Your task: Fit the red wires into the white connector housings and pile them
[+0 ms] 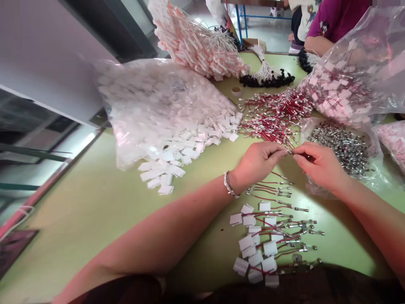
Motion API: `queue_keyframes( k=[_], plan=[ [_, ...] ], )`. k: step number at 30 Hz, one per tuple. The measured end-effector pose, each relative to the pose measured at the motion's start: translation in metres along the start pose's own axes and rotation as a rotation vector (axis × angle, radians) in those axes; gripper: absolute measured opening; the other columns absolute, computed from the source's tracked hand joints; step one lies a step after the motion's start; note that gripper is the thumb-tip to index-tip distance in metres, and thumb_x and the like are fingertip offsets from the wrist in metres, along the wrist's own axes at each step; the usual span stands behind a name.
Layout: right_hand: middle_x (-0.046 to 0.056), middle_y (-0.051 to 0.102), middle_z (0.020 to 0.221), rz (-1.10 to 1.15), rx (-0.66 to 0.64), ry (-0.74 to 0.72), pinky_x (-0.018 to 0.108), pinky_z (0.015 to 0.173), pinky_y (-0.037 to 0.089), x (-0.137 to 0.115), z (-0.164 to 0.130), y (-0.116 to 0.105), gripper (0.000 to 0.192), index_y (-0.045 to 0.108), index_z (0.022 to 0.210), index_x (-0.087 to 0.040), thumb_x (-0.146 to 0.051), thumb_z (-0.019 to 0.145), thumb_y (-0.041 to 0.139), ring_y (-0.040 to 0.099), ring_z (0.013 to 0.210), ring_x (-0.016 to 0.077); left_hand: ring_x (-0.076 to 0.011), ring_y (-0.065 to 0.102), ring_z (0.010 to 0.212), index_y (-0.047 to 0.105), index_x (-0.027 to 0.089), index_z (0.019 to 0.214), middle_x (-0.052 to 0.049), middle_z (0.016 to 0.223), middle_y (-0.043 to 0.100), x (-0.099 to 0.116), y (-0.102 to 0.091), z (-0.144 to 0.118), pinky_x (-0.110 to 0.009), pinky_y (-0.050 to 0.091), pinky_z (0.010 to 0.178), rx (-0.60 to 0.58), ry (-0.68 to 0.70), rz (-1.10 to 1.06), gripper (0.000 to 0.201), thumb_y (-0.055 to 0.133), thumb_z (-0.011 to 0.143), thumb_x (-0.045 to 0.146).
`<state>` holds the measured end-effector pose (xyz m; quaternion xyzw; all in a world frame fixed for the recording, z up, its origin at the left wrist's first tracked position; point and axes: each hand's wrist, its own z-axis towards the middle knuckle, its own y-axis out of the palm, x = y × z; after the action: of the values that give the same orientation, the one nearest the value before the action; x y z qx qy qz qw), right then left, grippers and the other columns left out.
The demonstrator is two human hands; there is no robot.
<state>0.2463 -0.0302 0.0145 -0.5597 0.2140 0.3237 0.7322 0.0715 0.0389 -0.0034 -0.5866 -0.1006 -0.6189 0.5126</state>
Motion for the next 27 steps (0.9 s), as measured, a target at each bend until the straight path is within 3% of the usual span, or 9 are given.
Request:
queue_keyframes(
  k=[3,7,11,15,21,23,27],
  plan=[
    [0.0,0.059,0.071,0.021,0.044,0.018,0.029,0.063,0.042,-0.001,-0.001,0.002,0.01,0.065,0.081,-0.02,-0.022,0.082,0.055,0.055,0.068,0.014,-0.0088,0.055,0.062,0.065,0.015,0.075,0.001,0.067,0.064,-0.001,-0.001,0.001,-0.021,0.044,0.06,-0.01,-0.018,-0.005,0.019,0.052,0.086,0.023],
    [0.0,0.058,0.07,0.02,-0.018,-0.017,0.028,0.061,0.042,-0.001,0.0,0.002,0.012,0.065,0.079,-0.02,-0.021,0.083,0.054,0.054,0.065,0.0131,-0.0089,0.056,0.062,0.067,0.016,0.078,0.0,0.07,0.067,-0.005,-0.001,-0.001,-0.021,0.045,0.06,-0.044,0.007,0.019,0.019,0.052,0.087,0.024],
    [-0.001,0.059,0.066,0.053,-0.177,0.006,0.027,0.058,0.041,-0.002,0.002,-0.005,0.012,0.066,0.073,-0.019,-0.019,0.08,0.055,0.053,0.061,0.012,-0.0107,0.058,0.065,0.069,0.019,0.083,-0.001,0.071,0.068,-0.008,-0.006,-0.003,-0.022,0.043,0.062,-0.107,0.178,0.252,0.022,0.05,0.09,0.027],
    [-0.003,0.06,0.06,0.12,-0.322,0.158,0.025,0.052,0.042,-0.007,0.0,-0.01,0.012,0.065,0.069,-0.019,-0.019,0.078,0.056,0.053,0.053,0.0104,-0.0126,0.059,0.067,0.07,0.022,0.09,-0.001,0.071,0.067,-0.007,-0.014,-0.005,-0.023,0.04,0.06,-0.224,0.344,0.486,0.025,0.045,0.092,0.027],
    [-0.007,0.05,0.042,0.167,-0.363,0.386,0.024,0.039,0.036,-0.012,-0.005,-0.002,0.015,0.062,0.069,-0.021,-0.025,0.081,0.054,0.046,0.035,0.0097,-0.0124,0.059,0.068,0.068,0.022,0.092,0.0,0.076,0.067,-0.008,-0.009,-0.009,-0.023,0.041,0.063,-0.331,0.298,0.52,0.026,0.043,0.094,0.029],
    [-0.005,0.053,0.046,0.099,-0.308,0.352,0.025,0.042,0.038,-0.011,-0.005,0.002,0.016,0.062,0.069,-0.02,-0.026,0.081,0.054,0.049,0.038,0.0104,-0.0141,0.06,0.073,0.067,0.021,0.092,-0.002,0.08,0.068,-0.006,-0.007,-0.007,-0.024,0.042,0.066,-0.321,0.255,0.55,0.026,0.042,0.094,0.028],
    [0.003,0.068,0.074,-0.122,-0.227,0.094,0.03,0.064,0.046,0.0,-0.003,0.005,0.014,0.068,0.078,-0.02,-0.023,0.082,0.055,0.06,0.066,0.0152,-0.0193,0.059,0.092,0.065,0.019,0.104,-0.006,0.098,0.068,0.005,-0.019,0.001,-0.032,0.045,0.083,-0.243,0.257,0.522,0.022,0.05,0.092,0.03]
  ],
)
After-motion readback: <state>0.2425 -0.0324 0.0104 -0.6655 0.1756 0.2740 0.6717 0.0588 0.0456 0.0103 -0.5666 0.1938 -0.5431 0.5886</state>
